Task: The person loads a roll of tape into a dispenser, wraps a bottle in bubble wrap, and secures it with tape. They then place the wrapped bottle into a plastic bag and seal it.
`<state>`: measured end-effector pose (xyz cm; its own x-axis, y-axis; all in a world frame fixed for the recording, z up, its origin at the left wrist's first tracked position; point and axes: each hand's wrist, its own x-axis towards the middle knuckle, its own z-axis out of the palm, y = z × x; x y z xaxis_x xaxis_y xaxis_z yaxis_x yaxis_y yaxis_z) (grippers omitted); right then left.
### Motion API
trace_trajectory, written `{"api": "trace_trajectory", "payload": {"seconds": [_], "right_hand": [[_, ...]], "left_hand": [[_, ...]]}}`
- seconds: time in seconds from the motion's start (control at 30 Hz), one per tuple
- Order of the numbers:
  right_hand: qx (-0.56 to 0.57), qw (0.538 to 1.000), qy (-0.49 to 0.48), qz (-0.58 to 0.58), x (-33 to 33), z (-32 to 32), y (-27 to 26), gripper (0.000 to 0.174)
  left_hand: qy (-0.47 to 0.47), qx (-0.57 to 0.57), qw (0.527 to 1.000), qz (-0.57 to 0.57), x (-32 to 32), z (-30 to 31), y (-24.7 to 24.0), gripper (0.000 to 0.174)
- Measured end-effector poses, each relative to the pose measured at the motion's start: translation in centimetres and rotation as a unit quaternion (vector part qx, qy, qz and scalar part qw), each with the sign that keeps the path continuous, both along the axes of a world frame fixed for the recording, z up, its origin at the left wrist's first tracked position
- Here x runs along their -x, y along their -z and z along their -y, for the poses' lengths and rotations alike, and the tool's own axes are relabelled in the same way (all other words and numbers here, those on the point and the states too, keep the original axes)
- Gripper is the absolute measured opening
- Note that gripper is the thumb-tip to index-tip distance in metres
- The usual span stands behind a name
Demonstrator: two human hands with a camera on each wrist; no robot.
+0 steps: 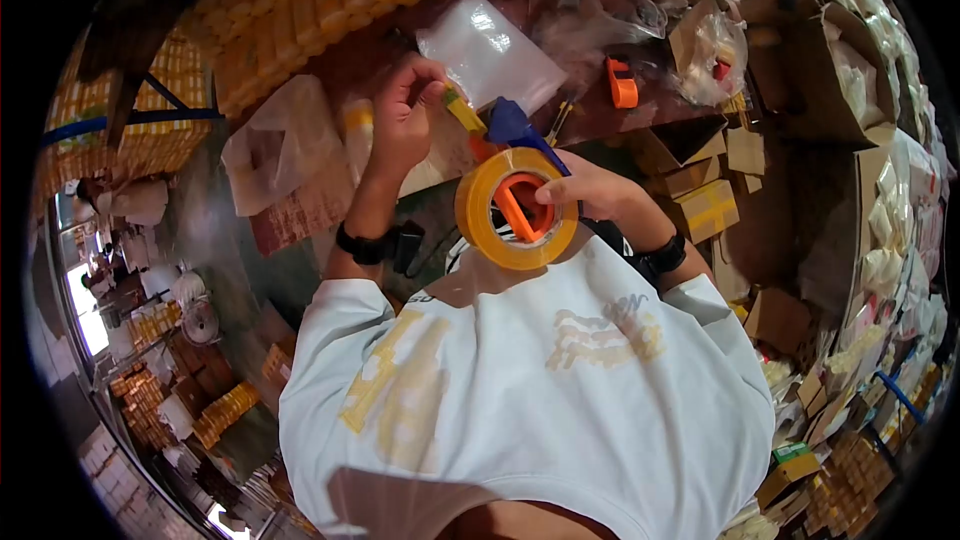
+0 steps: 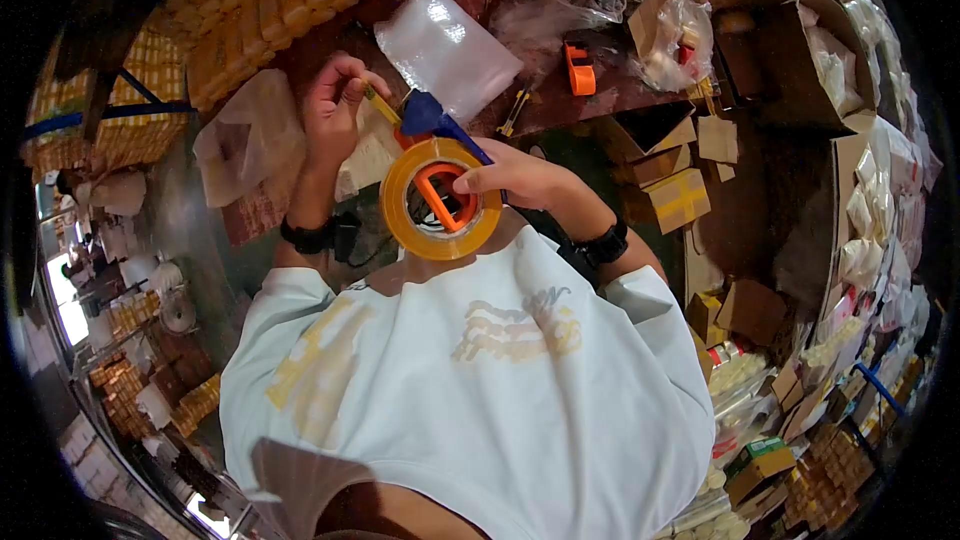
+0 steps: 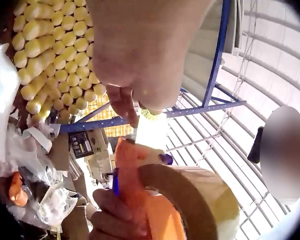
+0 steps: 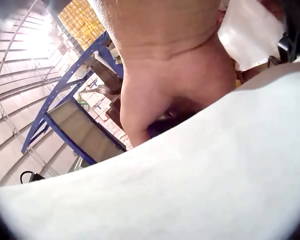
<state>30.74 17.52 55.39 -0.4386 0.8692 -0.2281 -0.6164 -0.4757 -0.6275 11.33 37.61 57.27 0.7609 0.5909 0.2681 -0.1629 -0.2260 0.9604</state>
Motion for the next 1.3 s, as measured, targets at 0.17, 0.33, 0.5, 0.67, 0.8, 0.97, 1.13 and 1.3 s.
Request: {"api": "trace_trajectory", "payload": {"seconds": [0.17, 0.33, 0.5, 0.67, 0.8, 0.97, 1.13, 1.3], "right_hand": [[-0.012, 1.000, 0.019, -0.011, -0.2, -0.1, -0.4, 0.062], [-0.015, 0.999, -0.026, 0.014, -1.0, -0.5, 0.4, 0.058], [0.168, 0.974, 0.048, -0.141, -1.6, 0.3, 3.0, 0.052], [0.081, 0.993, 0.013, -0.080, -1.1, 0.0, 3.4, 0.050], [0.062, 0.998, 0.015, 0.015, -1.2, -0.2, 4.4, 0.052], [-0.003, 0.985, 0.039, 0.169, -1.3, -0.8, 2.9, 0.048], [-0.014, 0.986, 0.035, 0.165, -1.3, -0.6, 3.8, 0.043], [-0.071, 0.906, 0.106, 0.403, -2.0, -0.4, 5.3, 0.047]], "left_hand": [[-0.016, -0.035, 0.999, 0.004, 0.0, -0.4, -0.2, 0.017], [-0.013, 0.028, 0.997, 0.065, -0.2, -1.9, 1.0, 0.014], [-0.037, -0.009, 0.999, -0.029, 0.2, -1.9, 1.1, 0.014], [-0.001, 0.077, 0.993, -0.094, 1.8, -2.6, 2.4, 0.014], [0.030, 0.117, 0.987, -0.109, 1.8, -2.6, 2.1, 0.018], [0.020, 0.294, 0.952, -0.085, 1.7, -2.8, 5.1, 0.022], [0.060, 0.334, 0.933, -0.121, -0.7, -2.3, 4.2, 0.019], [0.099, 0.399, 0.902, -0.134, -2.7, -3.6, 3.2, 0.033]]}}
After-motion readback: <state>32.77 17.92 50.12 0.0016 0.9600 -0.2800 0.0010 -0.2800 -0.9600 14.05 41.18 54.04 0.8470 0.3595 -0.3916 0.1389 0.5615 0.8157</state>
